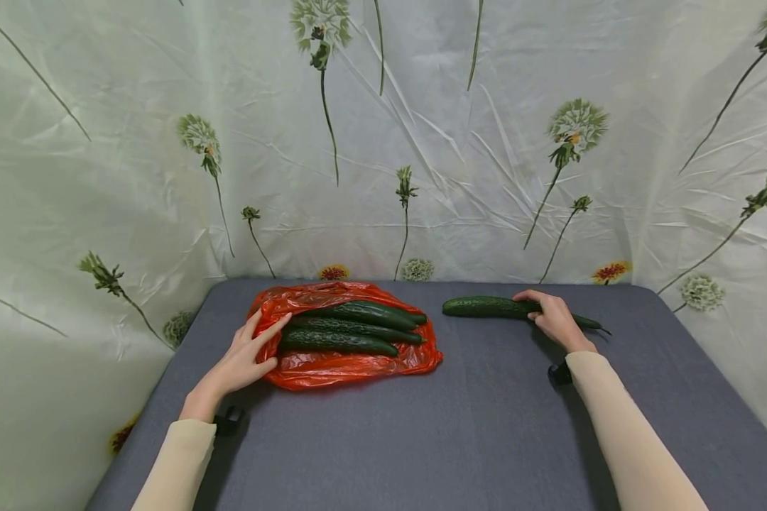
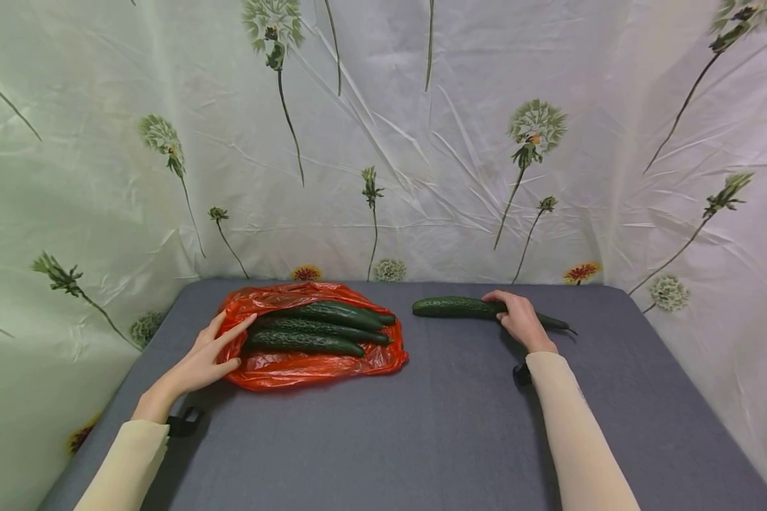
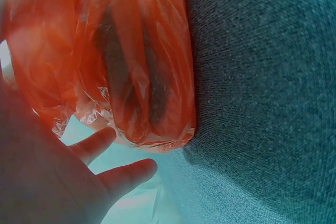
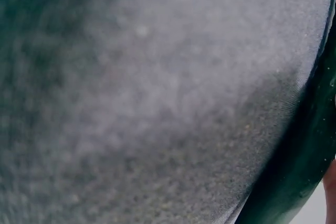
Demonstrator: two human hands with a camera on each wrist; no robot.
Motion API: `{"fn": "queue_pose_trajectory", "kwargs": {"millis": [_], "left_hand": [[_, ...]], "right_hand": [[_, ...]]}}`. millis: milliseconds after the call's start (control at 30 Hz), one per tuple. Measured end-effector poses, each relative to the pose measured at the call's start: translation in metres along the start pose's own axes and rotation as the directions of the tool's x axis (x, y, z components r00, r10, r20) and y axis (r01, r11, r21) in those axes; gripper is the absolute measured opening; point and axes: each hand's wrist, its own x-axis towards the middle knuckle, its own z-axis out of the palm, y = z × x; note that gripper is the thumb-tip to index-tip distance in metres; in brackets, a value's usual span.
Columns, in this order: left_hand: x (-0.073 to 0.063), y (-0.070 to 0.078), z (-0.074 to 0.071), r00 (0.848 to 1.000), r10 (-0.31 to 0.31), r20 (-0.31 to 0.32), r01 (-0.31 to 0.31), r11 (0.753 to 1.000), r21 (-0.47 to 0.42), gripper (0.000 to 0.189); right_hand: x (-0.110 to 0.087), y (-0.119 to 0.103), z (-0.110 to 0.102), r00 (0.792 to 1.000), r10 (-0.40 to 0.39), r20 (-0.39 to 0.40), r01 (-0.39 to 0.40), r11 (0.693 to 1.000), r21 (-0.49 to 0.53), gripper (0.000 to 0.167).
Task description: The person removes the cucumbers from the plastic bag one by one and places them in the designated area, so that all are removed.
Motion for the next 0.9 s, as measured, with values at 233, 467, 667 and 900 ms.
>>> {"fn": "queue_pose_trajectory", "kwargs": {"millis": [233, 467, 667, 900], "left_hand": [[-0.001, 0.0, 0.0, 1.0, -0.011, 0.006, 0.011, 1.0, 0.003, 0.074], [-0.001, -0.002, 0.001, 1.0, -0.016, 0.005, 0.016, 1.0, 0.004, 0.075], [0.0, -0.003, 0.001, 1.0, -0.017, 0.006, 0.017, 1.0, 0.007, 0.075], [0.002, -0.001, 0.001, 1.0, -0.019, 0.0, 0.019, 1.0, 0.006, 0.078]], "right_hand": [[-0.004, 0.002, 0.0, 1.0, 0.016, -0.017, -0.016, 0.999, 0.04, 0.038], [-0.009, 0.0, -0.002, 0.998, 0.026, -0.054, -0.023, 0.999, 0.044, 0.033], [-0.01, -0.004, -0.003, 0.996, 0.033, -0.087, -0.027, 0.997, 0.067, 0.031], [-0.011, -0.011, 0.0, 0.991, 0.013, -0.13, -0.003, 0.997, 0.077, 0.032]]}}
